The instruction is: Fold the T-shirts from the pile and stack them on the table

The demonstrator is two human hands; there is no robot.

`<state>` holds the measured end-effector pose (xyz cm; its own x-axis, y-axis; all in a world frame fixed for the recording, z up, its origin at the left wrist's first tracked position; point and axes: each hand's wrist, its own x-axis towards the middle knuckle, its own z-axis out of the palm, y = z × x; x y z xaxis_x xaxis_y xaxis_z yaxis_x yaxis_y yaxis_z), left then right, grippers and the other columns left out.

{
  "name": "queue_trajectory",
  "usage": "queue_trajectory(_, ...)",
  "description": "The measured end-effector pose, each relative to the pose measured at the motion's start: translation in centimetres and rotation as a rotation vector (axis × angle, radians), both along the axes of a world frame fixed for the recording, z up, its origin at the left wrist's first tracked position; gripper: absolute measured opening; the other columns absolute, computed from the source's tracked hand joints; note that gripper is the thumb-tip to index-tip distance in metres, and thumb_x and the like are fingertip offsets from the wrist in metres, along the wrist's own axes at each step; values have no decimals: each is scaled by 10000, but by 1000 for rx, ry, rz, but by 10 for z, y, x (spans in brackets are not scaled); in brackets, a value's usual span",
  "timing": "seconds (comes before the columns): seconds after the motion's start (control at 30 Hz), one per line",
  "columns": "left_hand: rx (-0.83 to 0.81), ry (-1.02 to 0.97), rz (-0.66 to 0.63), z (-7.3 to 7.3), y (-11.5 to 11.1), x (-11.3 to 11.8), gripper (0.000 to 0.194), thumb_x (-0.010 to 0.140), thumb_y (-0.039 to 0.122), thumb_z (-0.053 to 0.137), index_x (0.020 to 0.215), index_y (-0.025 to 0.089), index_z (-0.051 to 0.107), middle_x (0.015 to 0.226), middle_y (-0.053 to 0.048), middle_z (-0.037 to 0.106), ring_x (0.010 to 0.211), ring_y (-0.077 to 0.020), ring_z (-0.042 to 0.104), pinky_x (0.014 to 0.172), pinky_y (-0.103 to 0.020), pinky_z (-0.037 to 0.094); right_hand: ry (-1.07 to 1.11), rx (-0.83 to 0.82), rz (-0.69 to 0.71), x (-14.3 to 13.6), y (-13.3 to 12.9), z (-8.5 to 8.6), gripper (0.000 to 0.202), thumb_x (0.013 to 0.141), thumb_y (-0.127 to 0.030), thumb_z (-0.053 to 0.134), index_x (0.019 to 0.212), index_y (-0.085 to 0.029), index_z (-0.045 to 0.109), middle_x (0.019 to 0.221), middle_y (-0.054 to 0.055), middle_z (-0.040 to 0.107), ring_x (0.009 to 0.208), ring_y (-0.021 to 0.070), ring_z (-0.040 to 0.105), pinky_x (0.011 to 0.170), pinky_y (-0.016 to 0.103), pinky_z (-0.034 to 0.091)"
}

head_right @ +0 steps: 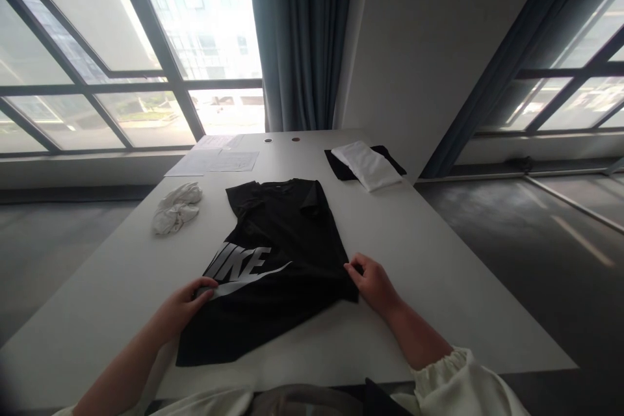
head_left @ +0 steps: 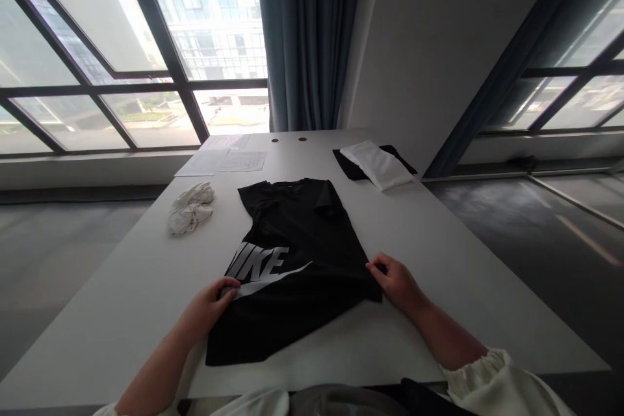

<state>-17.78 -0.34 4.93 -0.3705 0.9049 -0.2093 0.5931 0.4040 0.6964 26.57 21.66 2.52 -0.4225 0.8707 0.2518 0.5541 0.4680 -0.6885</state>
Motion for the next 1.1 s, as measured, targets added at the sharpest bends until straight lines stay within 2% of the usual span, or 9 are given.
queue_trajectory(0.13,-69,43,51,-6,-16,-17,498,785,608,573,1089,255,749,942,-25,784,919,-280,731,859,-374,560,-1,63,-190,17,0,-3,347,940,-512,579,707,-257,544,611,-14,593,565,177,552,587,297,440)
queue_trajectory(0.2,-130,72,40,-6,-26,-23,481,782,590,571,1082,257,748,896,-24,774,876,-280,724,822,-374,552,-87,41,-109,25,-4,-2,323,931,-478,597,702,-258,544,596,-14,591,551,177,549,574,298,420)
queue_trajectory(0.37,-198,185,39,-3,-48,-39,340,756,526,614,945,272,735,872,-33,764,860,-284,710,794,-363,532,-344,-54,344,35,-7,10,233,873,-372,670,689,-246,603,667,12,653,617,192,588,617,311,441)
queue_trajectory(0.5,-301,305,55,2,-51,-48,331,839,540,549,942,265,702,748,-31,715,770,-275,698,747,-365,528,-306,62,375,24,-1,13,96,887,-295,650,814,-242,684,865,63,715,834,239,660,807,377,535)
queue_trajectory(0.57,-277,435,85,7,-45,-46,348,886,522,511,984,248,702,871,-73,741,855,-290,718,810,-394,547,-243,137,339,10,2,10,133,901,-268,634,981,-247,738,1083,103,731,1039,280,673,963,447,543)
queue_trajectory(0.67,-86,573,-57,13,-23,-30,370,904,472,537,1104,229,731,1215,-142,715,1102,-321,697,1021,-453,522,-223,206,344,-19,5,2,331,918,-276,645,1234,-268,742,1386,130,648,1301,325,598,1134,530,482)
queue_trajectory(0.8,76,521,-343,7,32,1,454,956,474,556,1338,278,704,1502,-114,601,1343,-305,592,1178,-450,438,-339,250,410,-58,21,-11,470,952,-336,655,1418,-280,680,1605,122,505,1526,361,406,1253,576,356)
queue_trajectory(0.97,-117,613,-235,-10,124,14,618,1019,555,475,1612,384,452,1761,-91,266,1619,-436,181,1214,-770,184,-533,203,312,-81,71,-22,600,1026,-483,568,1587,-275,523,1679,112,428,1563,344,364,1287,541,291)
queue_trajectory(1.1,-207,592,-196,-10,177,10,662,1043,599,363,1675,412,300,1785,-88,162,1634,-446,78,1168,-843,121,-617,186,194,-86,105,-17,635,1057,-517,500,1624,-233,470,1674,142,429,1565,348,355,1292,516,256)
